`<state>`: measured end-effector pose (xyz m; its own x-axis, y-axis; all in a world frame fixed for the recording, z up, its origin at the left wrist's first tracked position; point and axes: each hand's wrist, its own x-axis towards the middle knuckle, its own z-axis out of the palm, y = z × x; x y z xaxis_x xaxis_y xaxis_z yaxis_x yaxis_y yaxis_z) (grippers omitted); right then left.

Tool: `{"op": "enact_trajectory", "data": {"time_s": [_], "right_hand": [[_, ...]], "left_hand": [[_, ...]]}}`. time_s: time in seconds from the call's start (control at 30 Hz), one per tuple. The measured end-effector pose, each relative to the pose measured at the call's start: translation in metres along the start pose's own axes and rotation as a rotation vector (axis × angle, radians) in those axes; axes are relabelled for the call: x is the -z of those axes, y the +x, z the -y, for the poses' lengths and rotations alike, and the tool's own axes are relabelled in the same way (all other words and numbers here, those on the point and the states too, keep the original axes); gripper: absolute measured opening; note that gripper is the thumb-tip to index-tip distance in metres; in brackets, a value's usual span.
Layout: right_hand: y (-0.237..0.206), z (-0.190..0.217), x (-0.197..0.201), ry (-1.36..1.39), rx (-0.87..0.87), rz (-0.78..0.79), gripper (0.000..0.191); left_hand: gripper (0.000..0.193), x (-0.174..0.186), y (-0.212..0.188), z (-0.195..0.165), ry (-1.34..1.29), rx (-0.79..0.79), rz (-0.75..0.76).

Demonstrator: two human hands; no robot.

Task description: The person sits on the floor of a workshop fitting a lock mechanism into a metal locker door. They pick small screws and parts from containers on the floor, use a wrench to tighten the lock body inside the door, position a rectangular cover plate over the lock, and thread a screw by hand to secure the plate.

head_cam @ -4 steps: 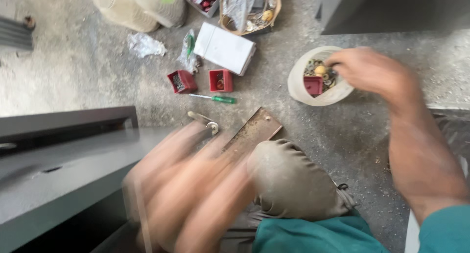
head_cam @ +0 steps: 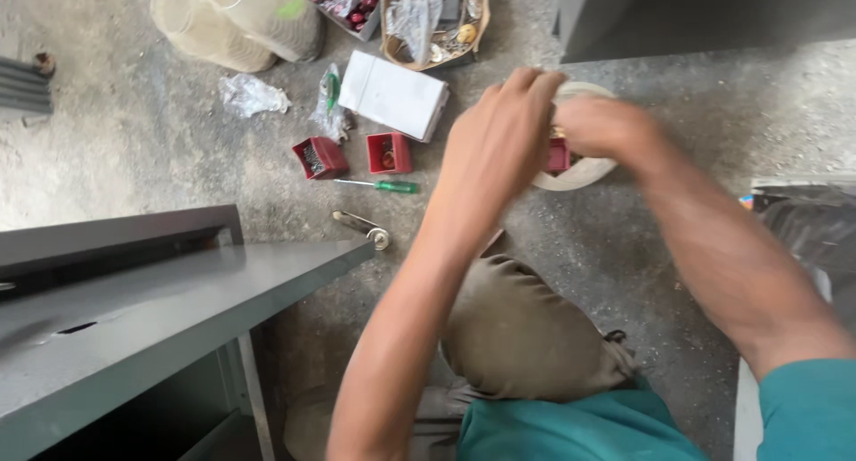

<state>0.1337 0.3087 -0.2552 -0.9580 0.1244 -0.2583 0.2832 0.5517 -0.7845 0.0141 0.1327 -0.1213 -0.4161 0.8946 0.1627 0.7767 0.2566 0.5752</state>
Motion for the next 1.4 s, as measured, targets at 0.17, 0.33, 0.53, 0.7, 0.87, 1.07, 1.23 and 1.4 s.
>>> {"op": "enact_trajectory", "data": {"time_s": [0.17,0.33,0.53,0.7,0.87,1.07,1.23,1.4], "right_hand": [[0.045,-0.016,-0.014,-0.334,-0.503,0.098,0.03],[0.074,-0.013,-0.036,-0.154,-0.654,-0.146,0.037],[0.102,-0.012,-0.055,-0.49,-0.55,-0.152,0.04],[0.112,-0.015,-0.077,-0.519,-0.532,-0.136,0.037],[0.123,-0.001,-0.088,-0.451,-0.543,-0.119,0.034],[0.13,0.011,-0.073,-0.278,-0.522,-0.101,0.031],[0.119,0.032,-0.064,-0.01,-0.439,-0.114,0.03],[0.11,0.064,-0.038,-0.391,-0.507,0.236,0.03]], "left_hand": [[0.036,-0.09,0.059,0.029,0.04,0.273,0.331],[0.059,-0.085,0.049,0.063,0.002,0.271,0.383],[0.074,-0.062,0.042,0.082,-0.093,0.113,0.254],[0.049,-0.066,0.037,0.087,-0.06,0.17,0.352],[0.055,-0.047,0.031,0.092,0.006,0.171,0.34],[0.078,-0.031,0.031,0.095,-0.151,0.236,0.307],[0.061,-0.031,0.031,0.096,-0.116,0.297,0.31],[0.05,-0.031,0.032,0.106,-0.122,0.334,0.19]]}}
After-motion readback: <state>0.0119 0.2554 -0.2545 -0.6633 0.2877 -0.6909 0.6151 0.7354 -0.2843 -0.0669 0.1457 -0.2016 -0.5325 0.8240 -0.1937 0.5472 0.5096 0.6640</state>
